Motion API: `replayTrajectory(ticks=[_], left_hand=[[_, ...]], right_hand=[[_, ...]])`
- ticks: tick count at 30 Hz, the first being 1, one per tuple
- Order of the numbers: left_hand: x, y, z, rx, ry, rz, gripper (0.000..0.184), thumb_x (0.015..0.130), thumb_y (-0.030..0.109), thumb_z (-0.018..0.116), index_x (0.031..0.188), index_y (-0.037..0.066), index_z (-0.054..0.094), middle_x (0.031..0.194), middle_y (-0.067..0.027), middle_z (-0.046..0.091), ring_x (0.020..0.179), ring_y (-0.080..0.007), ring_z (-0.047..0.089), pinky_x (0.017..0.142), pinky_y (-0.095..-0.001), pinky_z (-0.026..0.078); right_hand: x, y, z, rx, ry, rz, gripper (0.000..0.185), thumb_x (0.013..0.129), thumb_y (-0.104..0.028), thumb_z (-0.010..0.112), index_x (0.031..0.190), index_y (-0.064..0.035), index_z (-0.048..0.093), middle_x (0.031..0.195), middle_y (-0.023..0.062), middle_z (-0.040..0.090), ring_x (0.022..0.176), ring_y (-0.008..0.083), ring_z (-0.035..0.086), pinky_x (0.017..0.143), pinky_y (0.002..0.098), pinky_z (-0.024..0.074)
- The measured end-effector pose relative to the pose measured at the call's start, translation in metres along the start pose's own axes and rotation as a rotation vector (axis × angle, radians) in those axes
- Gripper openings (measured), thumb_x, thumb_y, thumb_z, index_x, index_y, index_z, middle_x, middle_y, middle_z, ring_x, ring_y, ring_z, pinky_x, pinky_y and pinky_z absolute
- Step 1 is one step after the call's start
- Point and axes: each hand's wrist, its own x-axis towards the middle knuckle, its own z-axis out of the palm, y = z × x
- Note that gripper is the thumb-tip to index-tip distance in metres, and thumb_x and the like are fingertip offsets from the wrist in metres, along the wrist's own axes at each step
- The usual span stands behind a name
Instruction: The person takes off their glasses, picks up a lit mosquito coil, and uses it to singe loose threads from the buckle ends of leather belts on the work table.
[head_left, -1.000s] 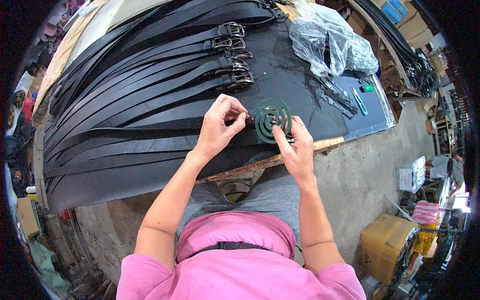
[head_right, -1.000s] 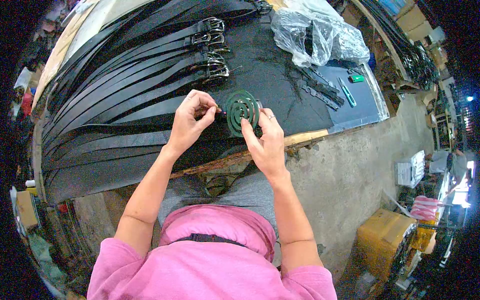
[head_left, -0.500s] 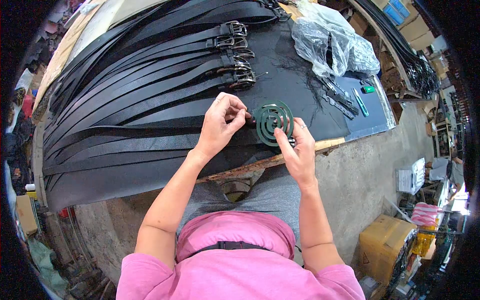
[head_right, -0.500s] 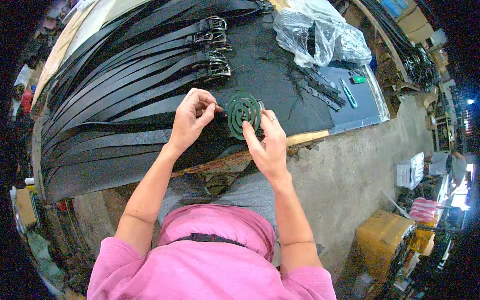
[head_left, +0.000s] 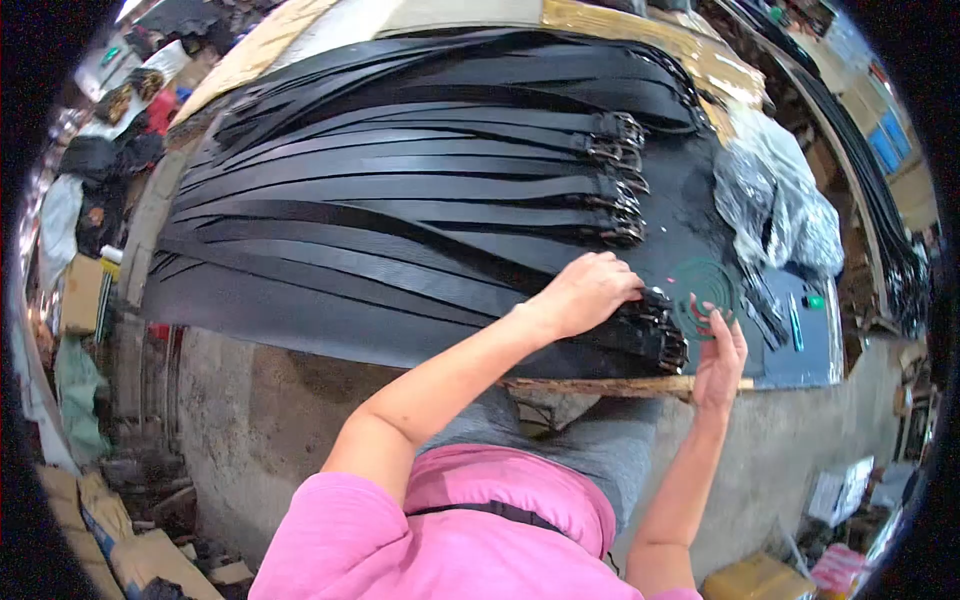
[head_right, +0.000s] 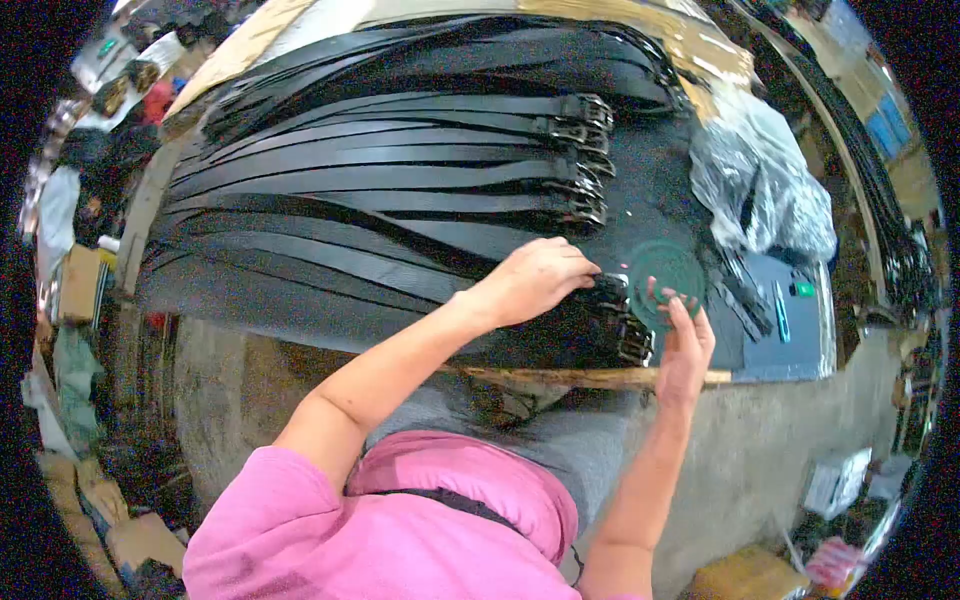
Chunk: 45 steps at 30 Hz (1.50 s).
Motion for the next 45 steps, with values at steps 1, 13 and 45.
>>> replayTrajectory(ticks=[1, 13, 45], left_hand=[[0.004, -0.001, 0.0, -0.027, 0.049, 0.005, 0.018, 0.092, 0.018, 0.061, 0.098, 0.003, 0.069, 0.092, -0.0137, 0.069, 0.093, -0.0335, 0.064, 0.084, -0.0424, 0.05], [0.026, -0.012, -0.05, -0.299, 0.019, -0.052, 0.034, 0.085, 0.036, 0.075, 0.096, 0.004, 0.067, 0.096, -0.014, 0.064, 0.095, -0.0326, 0.064, 0.08, -0.0409, 0.05], [-0.512, -0.32, -0.629, 1.375, -0.011, -0.708, 0.086, 0.074, -0.022, 0.036, 0.153, 0.012, 0.033, 0.151, -0.0206, 0.041, 0.137, -0.0357, 0.043, 0.114, -0.0434, 0.035]], right_hand=[[0.004, -0.002, -0.002, 0.086, -0.015, 0.05, 0.017, 0.095, -0.009, 0.063, 0.108, 0.0019, 0.066, 0.107, 0.0074, 0.068, 0.102, 0.0182, 0.065, 0.096, 0.0327, 0.048], [0.038, -0.021, -0.012, 0.742, -0.612, 0.253, 0.022, 0.103, -0.025, 0.051, 0.111, -0.0045, 0.056, 0.117, 0.0128, 0.063, 0.132, 0.0443, 0.045, 0.108, 0.0587, 0.0388], [0.026, -0.015, -0.005, 0.394, -0.266, 0.45, 0.034, 0.099, -0.021, 0.055, 0.119, 0.0052, 0.061, 0.113, 0.0197, 0.069, 0.112, 0.0353, 0.064, 0.095, 0.0418, 0.0527]])
